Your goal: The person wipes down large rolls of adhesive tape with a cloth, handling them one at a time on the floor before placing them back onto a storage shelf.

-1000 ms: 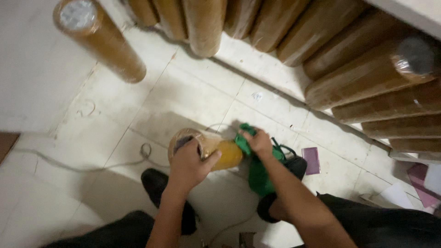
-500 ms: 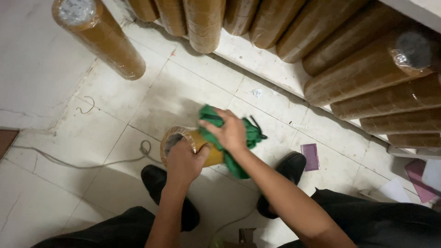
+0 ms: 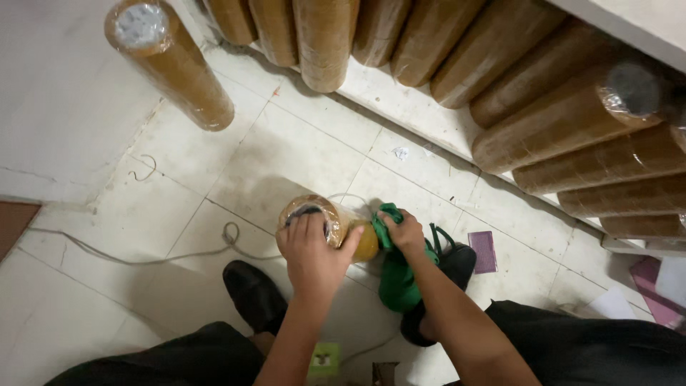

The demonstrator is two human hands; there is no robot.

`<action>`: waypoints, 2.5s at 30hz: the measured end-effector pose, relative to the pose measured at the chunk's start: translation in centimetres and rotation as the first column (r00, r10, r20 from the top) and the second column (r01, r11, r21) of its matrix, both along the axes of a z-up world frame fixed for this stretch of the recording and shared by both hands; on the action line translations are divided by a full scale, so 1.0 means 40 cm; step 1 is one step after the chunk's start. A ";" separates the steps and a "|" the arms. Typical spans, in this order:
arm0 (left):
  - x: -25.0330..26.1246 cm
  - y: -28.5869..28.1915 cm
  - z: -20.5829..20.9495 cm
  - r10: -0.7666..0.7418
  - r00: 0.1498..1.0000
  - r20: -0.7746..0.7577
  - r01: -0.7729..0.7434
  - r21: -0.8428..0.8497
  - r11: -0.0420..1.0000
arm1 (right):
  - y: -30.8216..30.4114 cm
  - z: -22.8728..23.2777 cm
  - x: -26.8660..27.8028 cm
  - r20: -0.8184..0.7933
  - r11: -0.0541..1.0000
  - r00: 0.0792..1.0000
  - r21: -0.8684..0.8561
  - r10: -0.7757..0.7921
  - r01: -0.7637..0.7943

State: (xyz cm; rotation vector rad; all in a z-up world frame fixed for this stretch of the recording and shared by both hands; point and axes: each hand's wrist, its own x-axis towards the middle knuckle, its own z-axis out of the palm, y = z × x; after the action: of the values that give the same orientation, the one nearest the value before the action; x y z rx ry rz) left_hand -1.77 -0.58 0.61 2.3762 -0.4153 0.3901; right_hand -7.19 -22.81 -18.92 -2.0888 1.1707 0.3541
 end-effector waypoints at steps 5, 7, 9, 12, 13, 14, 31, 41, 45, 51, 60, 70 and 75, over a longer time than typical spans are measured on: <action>-0.011 -0.018 0.005 -0.080 0.990 0.113 0.072 0.080 0.994 | -0.066 0.052 0.023 0.094 0.983 0.986 0.132 -0.137 0.124; -0.017 -0.022 -0.027 -0.139 0.990 -0.028 0.141 0.132 0.981 | -0.053 0.160 0.064 0.153 0.979 0.978 0.169 -0.143 0.117; -0.013 -0.036 -0.016 -0.194 0.967 -0.163 0.222 0.170 0.960 | -0.045 0.268 0.104 0.217 0.973 0.964 0.200 -0.154 0.111; -0.017 -0.042 0.060 -0.203 0.931 -0.303 0.287 0.266 0.920 | -0.005 0.425 0.140 0.356 0.971 0.923 0.231 -0.147 0.066; -0.026 -0.039 0.082 -0.151 0.962 -0.227 0.202 0.218 0.955 | 0.019 0.483 0.145 0.420 0.964 0.897 0.267 -0.139 0.025; -0.035 -0.035 0.104 -0.089 0.984 -0.153 0.114 0.162 0.980 | 0.045 0.540 0.151 0.481 0.954 0.867 0.298 -0.130 -0.023; 0.008 0.036 -0.061 0.096 0.991 -0.093 -0.127 -0.436 0.891 | 0.016 0.616 0.124 0.533 0.951 0.846 0.267 -0.012 -0.154; 0.164 0.036 0.042 -0.401 0.901 -0.168 0.403 -0.020 0.915 | 0.009 0.644 0.153 0.795 0.990 0.604 0.121 -0.055 -0.069; 0.153 0.038 0.009 -0.401 0.899 -0.178 0.416 0.060 0.907 | 0.030 0.581 0.202 0.807 0.993 0.589 0.101 -0.046 -0.062; 0.143 0.038 0.006 -0.384 0.886 -0.259 0.388 -0.039 0.921 | 0.081 0.514 0.195 0.531 0.990 0.842 0.039 0.093 -0.134; 0.149 0.047 -0.080 -0.451 0.826 -0.338 0.349 -0.323 0.880 | 0.074 0.446 0.098 0.406 0.995 0.913 0.099 -0.046 0.006; 0.120 0.020 -0.054 -0.454 0.846 -0.278 0.395 -0.246 0.885 | 0.149 0.648 0.244 0.407 0.955 0.865 -0.089 0.294 -0.283; 0.135 0.036 -0.077 -0.473 0.779 -0.412 0.300 -0.417 0.858 | 0.262 0.696 0.179 0.239 0.825 0.791 -0.222 0.563 -0.520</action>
State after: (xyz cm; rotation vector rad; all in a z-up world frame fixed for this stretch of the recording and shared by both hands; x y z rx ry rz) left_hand 3.62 0.85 -2.49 1.8931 -0.5342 -0.3375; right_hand -0.05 -12.35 8.92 -2.4861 0.4052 0.2064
